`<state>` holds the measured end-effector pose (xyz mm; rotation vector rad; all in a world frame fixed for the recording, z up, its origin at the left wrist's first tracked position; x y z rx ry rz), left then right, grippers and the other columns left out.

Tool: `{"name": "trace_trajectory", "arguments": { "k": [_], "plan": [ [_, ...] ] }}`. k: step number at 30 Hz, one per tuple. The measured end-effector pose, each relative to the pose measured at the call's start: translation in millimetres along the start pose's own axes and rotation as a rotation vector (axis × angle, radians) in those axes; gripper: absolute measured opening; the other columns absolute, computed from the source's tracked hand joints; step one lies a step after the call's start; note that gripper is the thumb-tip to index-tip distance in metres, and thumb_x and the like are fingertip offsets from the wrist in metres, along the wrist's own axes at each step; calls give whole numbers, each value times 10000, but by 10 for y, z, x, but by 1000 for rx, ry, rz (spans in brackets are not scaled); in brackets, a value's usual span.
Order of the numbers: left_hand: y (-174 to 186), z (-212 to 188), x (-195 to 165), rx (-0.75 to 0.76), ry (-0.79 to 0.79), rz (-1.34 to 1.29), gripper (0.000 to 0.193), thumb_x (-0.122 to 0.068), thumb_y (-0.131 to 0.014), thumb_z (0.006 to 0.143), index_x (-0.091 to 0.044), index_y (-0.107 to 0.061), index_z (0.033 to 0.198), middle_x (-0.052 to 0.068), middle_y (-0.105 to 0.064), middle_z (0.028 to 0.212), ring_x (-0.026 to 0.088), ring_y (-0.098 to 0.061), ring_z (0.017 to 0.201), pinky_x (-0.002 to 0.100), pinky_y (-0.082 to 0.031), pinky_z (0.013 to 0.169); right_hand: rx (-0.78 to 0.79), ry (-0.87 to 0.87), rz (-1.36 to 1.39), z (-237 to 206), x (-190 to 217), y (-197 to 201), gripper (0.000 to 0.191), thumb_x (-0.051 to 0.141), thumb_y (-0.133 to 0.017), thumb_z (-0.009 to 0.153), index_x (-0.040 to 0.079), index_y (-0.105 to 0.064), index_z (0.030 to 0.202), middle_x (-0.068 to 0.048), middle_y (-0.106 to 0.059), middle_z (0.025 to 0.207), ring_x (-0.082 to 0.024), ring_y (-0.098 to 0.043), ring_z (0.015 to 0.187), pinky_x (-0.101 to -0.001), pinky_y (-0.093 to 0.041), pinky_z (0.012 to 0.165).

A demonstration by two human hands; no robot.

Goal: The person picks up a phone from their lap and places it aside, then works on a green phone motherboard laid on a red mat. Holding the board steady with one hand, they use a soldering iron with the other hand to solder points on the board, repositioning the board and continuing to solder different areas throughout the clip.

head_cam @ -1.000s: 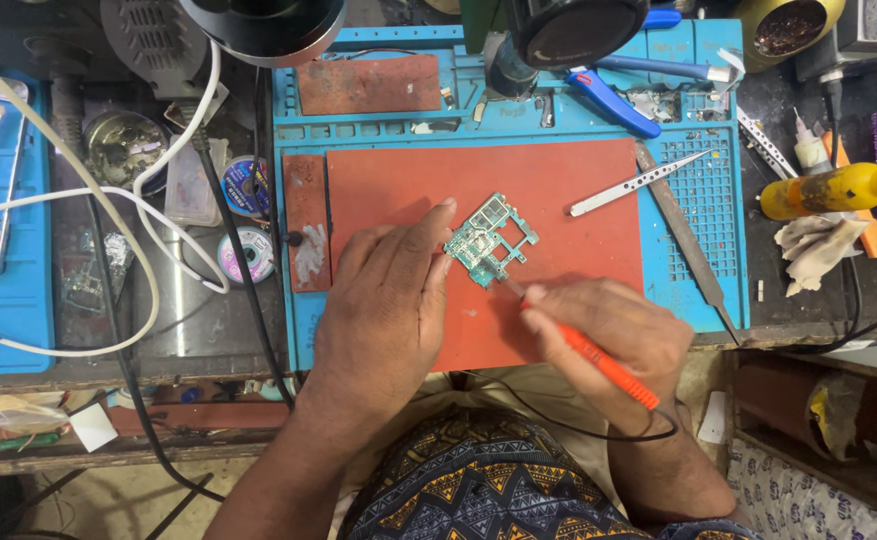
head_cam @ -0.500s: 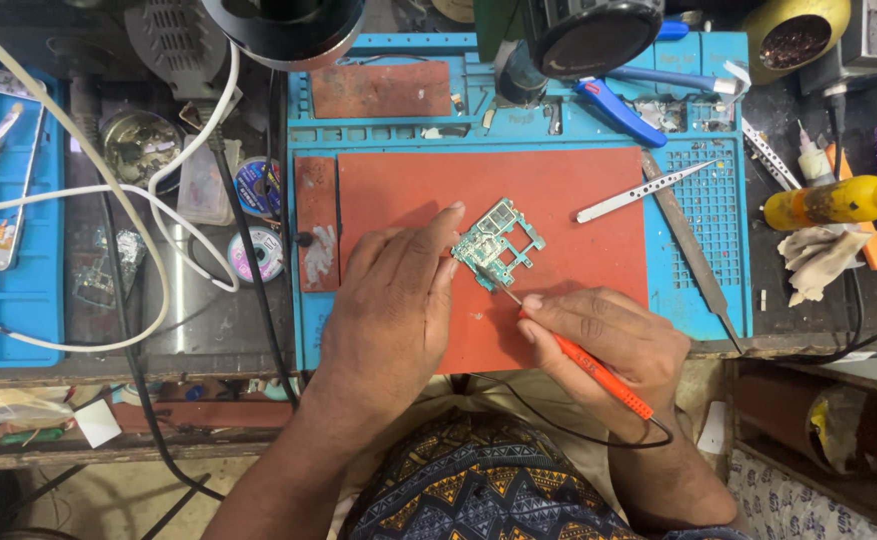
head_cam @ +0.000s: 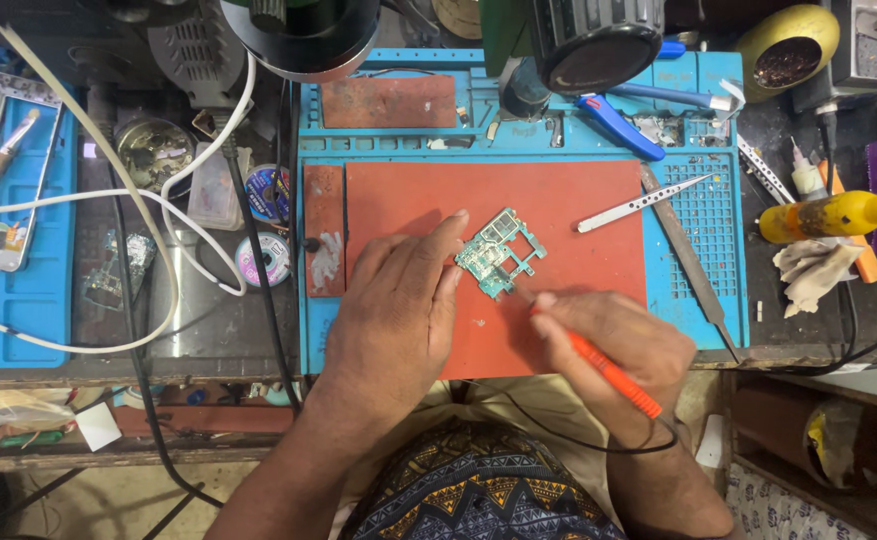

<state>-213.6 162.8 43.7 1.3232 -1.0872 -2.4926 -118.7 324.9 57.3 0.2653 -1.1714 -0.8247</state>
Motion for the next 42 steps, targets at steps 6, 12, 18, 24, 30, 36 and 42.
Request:
{"name": "trace_trajectory", "arguments": {
  "k": [6, 12, 18, 24, 30, 36, 42],
  "plan": [
    [0, -1, 5, 3, 12, 5, 480, -52, -675, 959, -37, -525, 1415, 93, -703, 1095, 306, -632, 1055, 439, -507, 953, 16, 21, 11, 9, -16, -24, 178, -13, -790, 842, -13, -760, 1018, -132, -776, 940, -216, -773, 848, -291, -606, 755],
    [0, -6, 9, 2, 11, 3, 475, -57, -675, 966, -44, -523, 1416, 89, -706, 1104, 300, -630, 1061, 440, -507, 961, 34, 15, -37, 0, 4, -33, 182, 8, -810, 828, -4, -767, 1005, -119, -780, 937, -217, -764, 847, -297, -603, 761],
    [-6, -6, 13, 7, 18, 12, 478, -56, -673, 965, -47, -521, 1418, 87, -706, 1101, 301, -628, 1062, 441, -503, 963, 40, 32, 6, 19, 22, -39, 193, -12, -803, 828, -12, -760, 1017, -125, -772, 928, -214, -762, 826, -294, -589, 744],
    [-5, -14, 10, 13, 8, 1, 495, -24, -650, 962, -43, -500, 1433, 91, -703, 1119, 305, -628, 1071, 441, -504, 968, 34, 10, -4, 12, 38, -38, 214, -22, -807, 817, -20, -761, 1027, -134, -772, 911, -214, -753, 793, -289, -580, 716],
    [-5, -16, 14, 12, 6, -7, 497, -11, -645, 961, -39, -496, 1435, 93, -705, 1121, 305, -631, 1066, 439, -505, 968, 31, 33, -17, 17, 50, -38, 215, -11, -810, 825, -18, -762, 1034, -126, -773, 933, -215, -757, 828, -295, -592, 742],
    [-11, -10, 9, 14, 0, -6, 493, -14, -645, 966, -38, -495, 1435, 88, -708, 1119, 303, -634, 1060, 438, -507, 971, 28, 33, 1, 28, 33, -42, 194, 1, -809, 846, -8, -759, 1033, -116, -775, 953, -213, -765, 869, -296, -606, 772],
    [-11, -10, 11, 17, 7, -6, 493, -15, -644, 967, -38, -496, 1437, 94, -708, 1123, 305, -635, 1065, 437, -508, 965, 41, -3, -35, 34, 31, -45, 193, 6, -817, 831, 2, -769, 1017, -102, -783, 951, -208, -759, 878, -298, -600, 789]
  ]
}}
Point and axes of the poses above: each hand's wrist, its own z-axis towards the middle knuckle, its own y-axis out of the back of the hand, x = y × z, the point moved 7 cm from there along z, towards the middle knuckle
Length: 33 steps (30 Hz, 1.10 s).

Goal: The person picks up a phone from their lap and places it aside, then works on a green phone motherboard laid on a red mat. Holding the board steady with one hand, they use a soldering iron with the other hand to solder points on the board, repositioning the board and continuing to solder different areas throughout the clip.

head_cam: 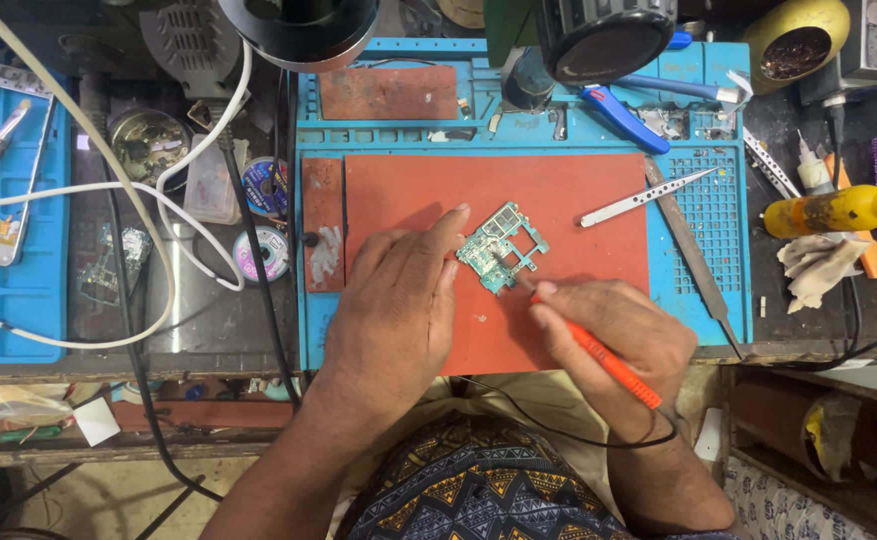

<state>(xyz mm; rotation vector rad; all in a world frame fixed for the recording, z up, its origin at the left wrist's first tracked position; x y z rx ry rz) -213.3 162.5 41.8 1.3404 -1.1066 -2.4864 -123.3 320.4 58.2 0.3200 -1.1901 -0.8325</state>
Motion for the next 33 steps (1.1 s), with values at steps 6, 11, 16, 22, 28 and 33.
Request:
{"name": "trace_trajectory", "arguments": {
  "k": [6, 11, 16, 22, 28, 33],
  "plan": [
    [5, 1, 2, 2, 1, -3, 496, -17, -643, 962, -35, -498, 1436, 97, -710, 1131, 308, -634, 1072, 436, -508, 966, 11, 13, -1, 15, 40, -10, 215, 15, -828, 817, 7, -767, 1023, -96, -781, 969, -208, -754, 875, -300, -599, 786],
    [0, 5, 5, 5, 7, 2, 490, -19, -644, 967, -36, -502, 1436, 97, -710, 1125, 307, -635, 1071, 435, -509, 963, 12, 23, -37, 21, 59, -17, 218, 19, -835, 807, 15, -772, 1015, -91, -783, 969, -209, -746, 859, -301, -594, 772],
    [6, -1, 4, -2, 0, -4, 489, -17, -640, 972, -35, -498, 1440, 96, -710, 1133, 300, -636, 1069, 435, -510, 964, 14, 36, -27, 17, 64, -27, 227, 20, -838, 813, 15, -770, 1029, -89, -785, 981, -203, -744, 873, -299, -595, 778],
    [0, -3, 13, 0, 4, -12, 486, -26, -642, 973, -38, -501, 1439, 91, -709, 1130, 298, -634, 1069, 435, -511, 962, 18, 73, -48, 15, 72, -39, 243, 23, -845, 797, 22, -774, 1030, -95, -785, 986, -215, -737, 883, -313, -594, 785],
    [13, 5, -1, -12, 2, 4, 485, -40, -647, 977, -38, -502, 1440, 85, -711, 1135, 299, -630, 1077, 432, -510, 966, -11, 79, -68, -1, 135, 13, 254, 17, -847, 784, 18, -768, 1025, -99, -769, 936, -234, -733, 875, -319, -586, 793],
    [7, -8, 13, 18, 22, 2, 495, -33, -641, 970, -34, -501, 1444, 88, -712, 1129, 300, -624, 1077, 438, -502, 970, -50, -1, -5, 23, 104, 47, 231, 9, -837, 803, 2, -762, 1022, -99, -758, 896, -218, -732, 825, -302, -572, 756]
  ]
}}
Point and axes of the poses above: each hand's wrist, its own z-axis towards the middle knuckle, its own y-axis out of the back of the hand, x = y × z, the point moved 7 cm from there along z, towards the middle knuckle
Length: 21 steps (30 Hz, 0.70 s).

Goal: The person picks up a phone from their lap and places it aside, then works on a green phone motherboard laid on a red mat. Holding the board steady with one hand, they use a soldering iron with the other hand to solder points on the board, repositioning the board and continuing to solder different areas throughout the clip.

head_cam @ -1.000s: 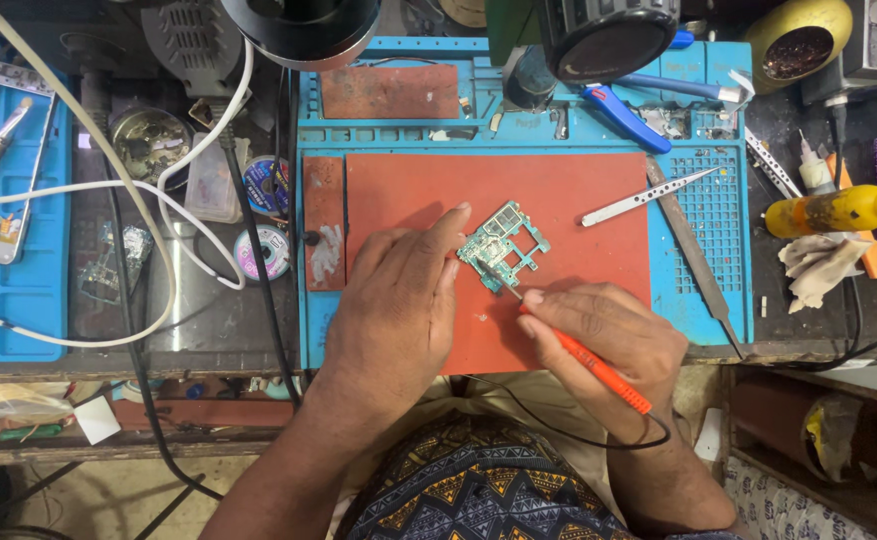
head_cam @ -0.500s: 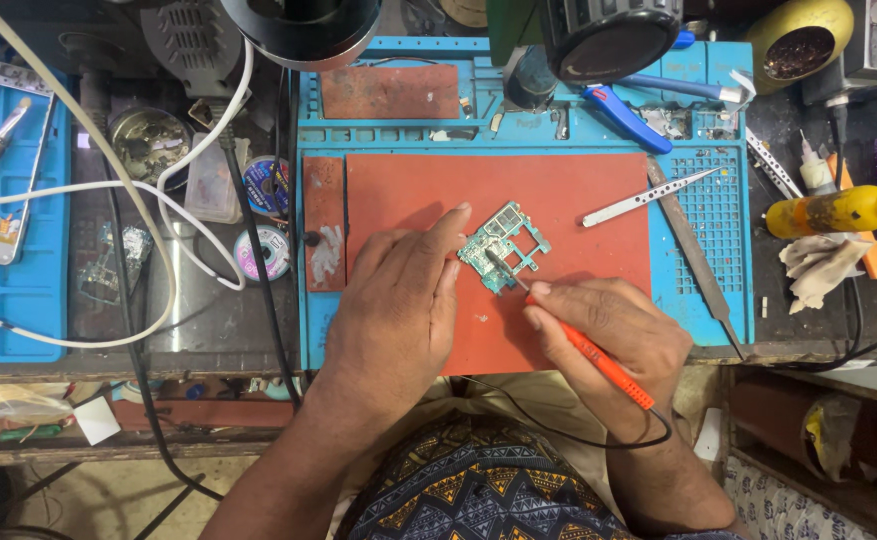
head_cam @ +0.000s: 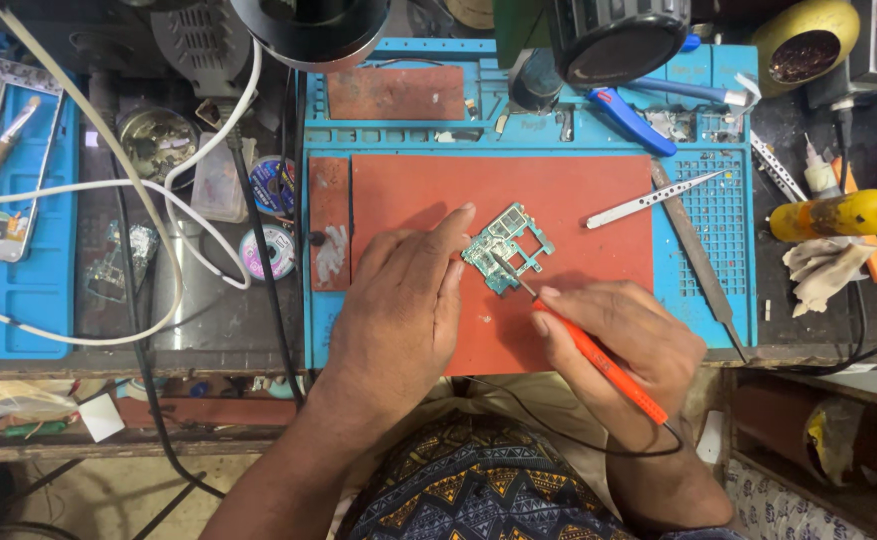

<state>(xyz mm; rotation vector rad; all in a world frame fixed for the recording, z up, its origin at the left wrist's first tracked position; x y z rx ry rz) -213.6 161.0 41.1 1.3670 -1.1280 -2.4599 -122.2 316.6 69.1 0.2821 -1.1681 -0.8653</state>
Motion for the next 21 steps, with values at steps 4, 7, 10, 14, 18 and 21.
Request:
{"name": "trace_trajectory", "arguments": {
  "k": [4, 7, 10, 14, 18, 21],
  "plan": [
    [-8, 8, 7, -15, -6, -4, 489, -41, -646, 977, -38, -502, 1444, 84, -712, 1124, 301, -621, 1073, 437, -501, 968, 35, 24, 2, 25, 1, -51, 203, 1, -828, 798, 3, -766, 991, -105, -767, 895, -215, -728, 806, -296, -572, 731],
    [-7, 3, 8, -15, -12, -19, 489, -42, -643, 971, -40, -499, 1439, 76, -717, 1127, 299, -623, 1074, 440, -501, 972, 48, 52, 11, 18, 23, -80, 206, -3, -823, 796, 2, -763, 993, -108, -768, 907, -216, -730, 823, -300, -571, 743],
    [-12, -2, 11, -15, 1, -11, 482, -41, -643, 982, -43, -500, 1442, 81, -715, 1125, 298, -626, 1074, 439, -504, 964, 24, -23, 11, 11, -29, -67, 211, -8, -807, 817, 0, -767, 1024, -102, -774, 925, -208, -742, 826, -293, -587, 737],
    [-9, 1, 8, -13, 0, -13, 484, -41, -639, 981, -41, -499, 1444, 86, -712, 1126, 302, -626, 1077, 438, -505, 965, 39, 38, 7, 11, 1, -87, 215, 1, -816, 805, 4, -770, 1015, -102, -775, 943, -212, -736, 843, -301, -583, 755],
    [-3, 4, 7, -12, 0, -14, 477, -44, -639, 983, -43, -502, 1440, 83, -714, 1131, 300, -629, 1081, 438, -505, 972, 51, 25, 4, 5, -12, -93, 205, 2, -815, 812, 8, -770, 1011, -101, -778, 959, -206, -736, 855, -300, -583, 768],
    [-7, 2, 4, -5, 8, -10, 479, -43, -637, 985, -42, -501, 1445, 86, -714, 1130, 296, -631, 1081, 430, -509, 964, 41, -15, 18, 6, -37, -84, 215, -1, -811, 819, 5, -770, 1030, -107, -783, 974, -202, -741, 851, -292, -587, 755]
  ]
}}
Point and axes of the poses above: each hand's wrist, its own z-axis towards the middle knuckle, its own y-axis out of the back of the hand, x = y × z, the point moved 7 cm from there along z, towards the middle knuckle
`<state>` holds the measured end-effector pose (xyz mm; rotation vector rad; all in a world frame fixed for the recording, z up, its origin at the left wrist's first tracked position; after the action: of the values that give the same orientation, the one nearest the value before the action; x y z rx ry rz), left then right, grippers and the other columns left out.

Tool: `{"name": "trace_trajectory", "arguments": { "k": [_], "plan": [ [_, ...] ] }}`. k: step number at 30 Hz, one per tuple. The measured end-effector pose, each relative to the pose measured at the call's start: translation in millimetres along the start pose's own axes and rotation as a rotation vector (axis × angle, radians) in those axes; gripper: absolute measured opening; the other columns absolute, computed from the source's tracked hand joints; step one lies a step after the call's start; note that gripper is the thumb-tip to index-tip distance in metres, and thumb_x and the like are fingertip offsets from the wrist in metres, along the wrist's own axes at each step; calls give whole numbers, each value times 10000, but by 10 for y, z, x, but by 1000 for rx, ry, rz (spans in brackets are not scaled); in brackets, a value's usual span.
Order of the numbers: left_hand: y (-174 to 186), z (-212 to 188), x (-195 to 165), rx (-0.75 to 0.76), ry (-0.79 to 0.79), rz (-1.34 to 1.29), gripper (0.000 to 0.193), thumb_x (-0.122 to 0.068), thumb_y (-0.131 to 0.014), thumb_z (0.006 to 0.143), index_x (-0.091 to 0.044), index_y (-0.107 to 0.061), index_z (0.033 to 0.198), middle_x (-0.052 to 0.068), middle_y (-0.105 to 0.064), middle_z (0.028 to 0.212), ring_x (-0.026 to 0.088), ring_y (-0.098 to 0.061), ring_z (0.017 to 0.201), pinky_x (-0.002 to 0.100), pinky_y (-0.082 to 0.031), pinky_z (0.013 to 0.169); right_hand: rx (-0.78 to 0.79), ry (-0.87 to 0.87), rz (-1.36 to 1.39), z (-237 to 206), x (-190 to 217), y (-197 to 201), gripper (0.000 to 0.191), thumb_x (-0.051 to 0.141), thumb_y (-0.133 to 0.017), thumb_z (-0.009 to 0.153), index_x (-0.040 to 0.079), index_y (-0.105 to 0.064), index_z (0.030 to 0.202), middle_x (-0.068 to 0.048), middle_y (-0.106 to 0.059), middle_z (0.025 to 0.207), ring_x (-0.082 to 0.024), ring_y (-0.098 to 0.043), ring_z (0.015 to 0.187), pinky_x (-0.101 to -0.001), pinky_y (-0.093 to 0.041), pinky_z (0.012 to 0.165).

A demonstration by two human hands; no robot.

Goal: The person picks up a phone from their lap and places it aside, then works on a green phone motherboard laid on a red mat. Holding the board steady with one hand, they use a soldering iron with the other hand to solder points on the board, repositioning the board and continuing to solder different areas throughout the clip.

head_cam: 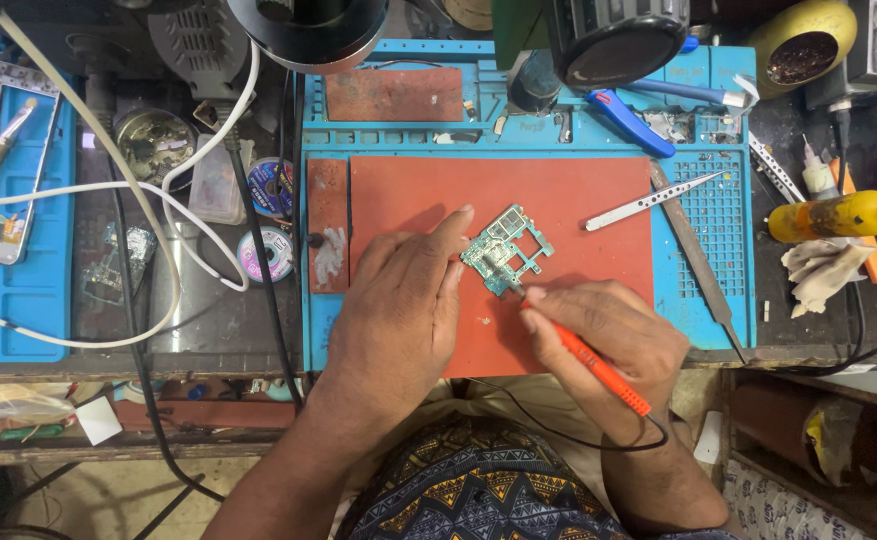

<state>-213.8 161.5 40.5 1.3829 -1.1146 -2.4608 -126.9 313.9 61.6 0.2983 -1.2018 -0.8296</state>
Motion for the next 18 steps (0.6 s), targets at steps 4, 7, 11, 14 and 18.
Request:
{"name": "trace_trajectory", "arguments": {
  "k": [4, 7, 11, 14, 18],
  "plan": [
    [8, -3, -5, -3, 3, -5, 473, -48, -641, 983, -45, -507, 1436, 80, -718, 1134, 292, -633, 1081, 428, -511, 964, 42, 63, 2, 6, 50, -24, 214, 2, -812, 809, 5, -770, 1018, -103, -775, 956, -210, -739, 875, -297, -588, 777],
    [6, 5, -7, -3, -2, -2, 481, -44, -637, 988, -39, -503, 1450, 91, -710, 1138, 294, -631, 1081, 427, -512, 962, -1, -24, 15, 16, -13, 9, 216, -9, -802, 834, -2, -766, 1047, -112, -784, 987, -200, -750, 861, -283, -593, 764],
    [6, 0, -6, 0, 1, -4, 475, -47, -643, 982, -42, -509, 1438, 88, -711, 1130, 296, -631, 1077, 433, -510, 965, 17, 37, 6, 23, 21, -9, 216, 3, -815, 826, -1, -764, 1036, -113, -778, 984, -202, -745, 865, -284, -589, 763],
    [10, -4, -6, -3, 1, -2, 481, -47, -643, 983, -41, -506, 1444, 90, -710, 1131, 295, -631, 1077, 432, -511, 961, 1, 3, 14, 21, -7, -6, 214, -6, -807, 837, -4, -765, 1047, -113, -781, 991, -196, -749, 861, -281, -593, 757],
    [5, 0, -7, -5, -2, -6, 485, -51, -648, 978, -41, -507, 1441, 94, -709, 1132, 295, -632, 1078, 432, -512, 962, 12, 11, 3, 17, -5, -9, 225, -6, -809, 829, -9, -764, 1050, -117, -781, 981, -192, -747, 854, -276, -591, 744]
  ]
}}
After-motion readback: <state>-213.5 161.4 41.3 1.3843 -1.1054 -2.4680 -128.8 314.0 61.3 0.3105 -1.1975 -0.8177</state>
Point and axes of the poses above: each hand's wrist, its own z-axis towards the middle knuckle, its own y-axis out of the back of the hand, x = y × z, the point moved 7 cm from there along z, towards the middle knuckle
